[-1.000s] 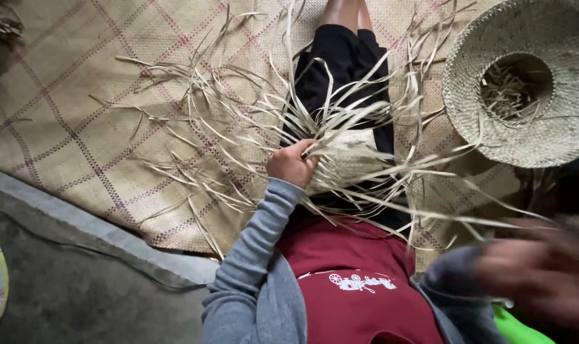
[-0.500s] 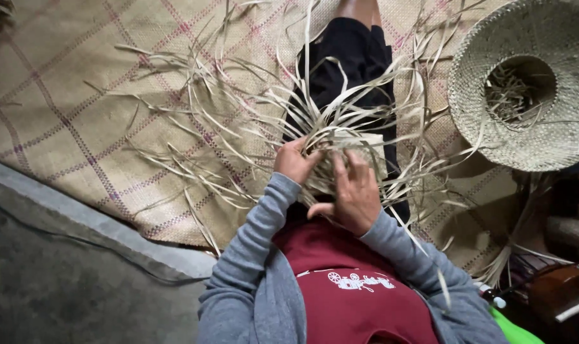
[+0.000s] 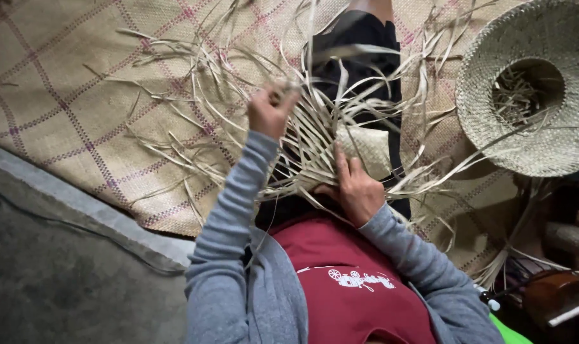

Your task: Weaving the brim of a hat using dried plant fibers while sitting on a mat.

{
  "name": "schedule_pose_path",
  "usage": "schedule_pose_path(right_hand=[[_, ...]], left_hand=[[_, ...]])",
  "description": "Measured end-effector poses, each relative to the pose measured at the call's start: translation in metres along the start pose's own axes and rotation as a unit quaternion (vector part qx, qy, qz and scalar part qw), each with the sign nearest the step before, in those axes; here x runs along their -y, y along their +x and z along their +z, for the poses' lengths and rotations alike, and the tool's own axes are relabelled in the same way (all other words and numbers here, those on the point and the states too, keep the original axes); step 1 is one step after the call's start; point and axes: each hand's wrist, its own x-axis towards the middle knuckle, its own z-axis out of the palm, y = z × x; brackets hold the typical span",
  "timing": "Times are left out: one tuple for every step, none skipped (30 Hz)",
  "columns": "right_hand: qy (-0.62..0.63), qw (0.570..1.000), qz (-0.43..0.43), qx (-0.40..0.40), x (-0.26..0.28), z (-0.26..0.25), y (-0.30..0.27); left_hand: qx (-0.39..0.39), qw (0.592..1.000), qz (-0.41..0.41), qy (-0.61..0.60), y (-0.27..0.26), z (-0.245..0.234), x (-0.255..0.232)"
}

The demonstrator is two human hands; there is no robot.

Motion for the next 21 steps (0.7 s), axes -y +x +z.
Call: schedule_pose_path(right_hand=[[-0.005,1.000,0.001,0.000,0.000,0.003,-0.001],[-0.012,1.000,0.002,0.000,-0.001,0.005,-0.003],[-0.011,1.000,0.001,0.000,0.000,0.003,-0.003],[-0.003,1.000,0.004,0.022,0.000,0.001,-0.003],[0.006,0.999,0.008,0.044,0.001,-0.002,-0.002],[0.006,0.999,0.008,0.044,0.001,0.001,-0.005],[0.002,0.998,0.014,0.055,0.000,0.004,-0.007],[-0.002,0.998,0.020,0.066,0.000,0.008,-0.010],[-0.002,0.998,0.020,0.066,0.000,0.009,-0.010],[-0.016,0.998,0.018,0.062,0.001,0.010,-0.011],[-0.030,0.998,0.015,0.057,0.001,0.010,-0.012],[-0.032,0.998,0.016,0.054,0.001,0.009,-0.014],[-0.052,0.998,0.012,0.033,0.000,0.008,-0.015],[-0.073,0.997,0.010,0.006,0.000,0.008,-0.011],[-0.076,0.997,0.012,-0.003,0.000,0.007,-0.009],[-0.068,0.998,0.011,0.008,0.001,0.004,-0.010],[-0.060,0.998,0.011,0.019,0.003,0.002,-0.012],[-0.061,0.998,0.013,0.014,0.003,0.003,-0.014],[-0.059,0.998,0.009,0.021,0.003,0.005,-0.017],[-0.057,0.998,0.004,0.028,0.003,0.007,-0.018],[-0.059,0.998,0.005,0.022,0.002,0.008,-0.017]], left_hand=[[-0.030,0.999,-0.015,-0.025,0.010,-0.006,-0.013],[-0.059,0.997,-0.028,-0.052,0.020,-0.011,-0.027],[-0.060,0.996,-0.029,-0.051,0.031,-0.019,-0.021],[-0.049,0.992,-0.076,-0.089,0.043,-0.027,-0.015],[-0.037,0.984,-0.123,-0.127,0.055,-0.034,-0.009],[-0.037,0.984,-0.122,-0.127,0.056,-0.042,-0.016],[0.019,0.963,-0.154,-0.220,0.058,-0.049,-0.022],[0.075,0.929,-0.184,-0.311,0.060,-0.055,-0.029],[0.076,0.930,-0.184,-0.311,0.060,-0.057,-0.029],[0.104,0.931,-0.166,-0.307,0.061,-0.058,-0.029],[0.133,0.932,-0.148,-0.302,0.061,-0.058,-0.030],[0.134,0.932,-0.144,-0.303,0.054,-0.054,0.037],[0.162,0.880,-0.151,-0.421,0.052,-0.045,0.094],[0.191,0.813,-0.150,-0.529,0.071,-0.029,0.141],[0.196,0.814,-0.142,-0.528,0.052,-0.022,0.105],[0.150,0.792,-0.260,-0.532,0.028,-0.017,0.072],[0.103,0.756,-0.374,-0.527,0.002,-0.012,0.039],[0.107,0.758,-0.370,-0.526,-0.013,-0.011,0.020],[0.190,0.886,-0.256,-0.336,-0.029,-0.010,0.001],[0.256,0.951,-0.122,-0.123,-0.045,-0.010,-0.018],[0.257,0.952,-0.116,-0.122,-0.046,-0.003,-0.027]])
